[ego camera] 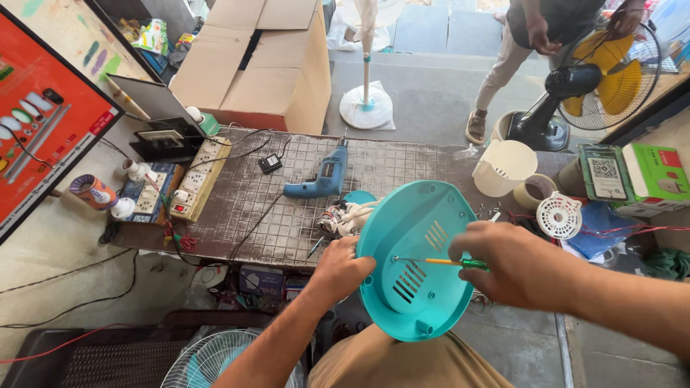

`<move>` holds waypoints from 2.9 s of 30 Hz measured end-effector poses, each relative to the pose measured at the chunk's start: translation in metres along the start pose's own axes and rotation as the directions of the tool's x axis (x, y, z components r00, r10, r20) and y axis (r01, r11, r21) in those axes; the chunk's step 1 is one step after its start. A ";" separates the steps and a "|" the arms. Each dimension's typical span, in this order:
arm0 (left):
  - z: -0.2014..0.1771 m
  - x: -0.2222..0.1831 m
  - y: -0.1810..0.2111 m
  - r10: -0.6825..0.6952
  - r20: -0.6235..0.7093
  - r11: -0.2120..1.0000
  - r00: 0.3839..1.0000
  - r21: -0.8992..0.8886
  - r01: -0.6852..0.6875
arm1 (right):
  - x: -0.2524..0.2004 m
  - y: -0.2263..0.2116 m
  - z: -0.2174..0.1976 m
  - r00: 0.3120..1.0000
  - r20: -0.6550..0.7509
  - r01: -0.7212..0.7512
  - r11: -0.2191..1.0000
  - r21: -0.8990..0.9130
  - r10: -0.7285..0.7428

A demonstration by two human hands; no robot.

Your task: The person holds a teal plastic fan base and uses a screwdriver to tighten screws into the base. They rotate the base to access different screw holes and continue securing the components together.

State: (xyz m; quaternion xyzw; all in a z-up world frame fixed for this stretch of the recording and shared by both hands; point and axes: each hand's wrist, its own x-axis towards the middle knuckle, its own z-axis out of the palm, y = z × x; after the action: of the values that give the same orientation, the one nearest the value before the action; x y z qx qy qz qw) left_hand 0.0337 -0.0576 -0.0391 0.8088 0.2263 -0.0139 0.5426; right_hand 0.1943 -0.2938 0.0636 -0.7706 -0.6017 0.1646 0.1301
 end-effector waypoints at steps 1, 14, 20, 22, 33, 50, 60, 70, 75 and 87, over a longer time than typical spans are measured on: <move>0.000 0.000 0.000 -0.006 -0.005 1.000 1.000 0.011 0.006 | -0.004 0.003 0.001 0.982 0.120 0.170 0.961 -0.218 -0.146; 0.003 -0.001 -0.003 0.034 -0.017 0.999 0.999 -0.005 -0.034 | -0.012 0.012 0.032 0.955 0.051 -0.295 0.918 0.265 0.292; 0.008 -0.001 0.000 -0.005 -0.057 0.996 0.998 -0.084 0.000 | -0.021 0.011 0.023 0.902 0.391 0.388 0.737 -0.554 -0.181; 0.010 -0.001 0.000 0.022 -0.065 0.998 0.998 -0.049 -0.026 | -0.011 0.000 0.023 0.930 0.355 0.048 0.925 -0.377 0.097; 0.008 0.000 -0.005 0.060 -0.041 0.997 0.997 -0.035 -0.062 | -0.007 -0.006 -0.001 0.969 0.207 0.214 0.883 -0.418 -0.137; 0.004 -0.003 0.001 0.024 -0.051 0.996 0.998 -0.086 -0.028 | -0.006 0.017 0.009 0.903 0.321 0.423 0.734 -0.531 -0.287; 0.005 0.000 0.001 0.113 -0.056 0.993 0.992 -0.014 -0.114 | 0.002 0.021 0.031 0.882 0.189 -0.468 0.854 0.227 0.432; 0.005 0.007 -0.020 0.020 -0.061 0.998 0.998 -0.060 -0.024 | -0.001 -0.003 0.001 0.952 0.133 0.307 0.852 -0.425 -0.276; -0.005 0.010 -0.034 0.452 -0.072 0.865 0.889 0.279 -0.417 | 0.023 -0.027 0.009 0.698 0.334 -0.716 0.619 0.324 0.633; 0.000 0.007 -0.026 0.089 -0.063 0.994 0.994 0.066 -0.085 | 0.005 -0.010 0.003 0.851 0.460 0.484 0.714 -0.506 -0.252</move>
State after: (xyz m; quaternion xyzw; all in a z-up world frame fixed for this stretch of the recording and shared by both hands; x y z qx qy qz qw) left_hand 0.0304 -0.0471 -0.0634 0.8347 0.2081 0.0294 0.5090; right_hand 0.1857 -0.2863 0.0642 -0.5891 -0.7786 0.0714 -0.2041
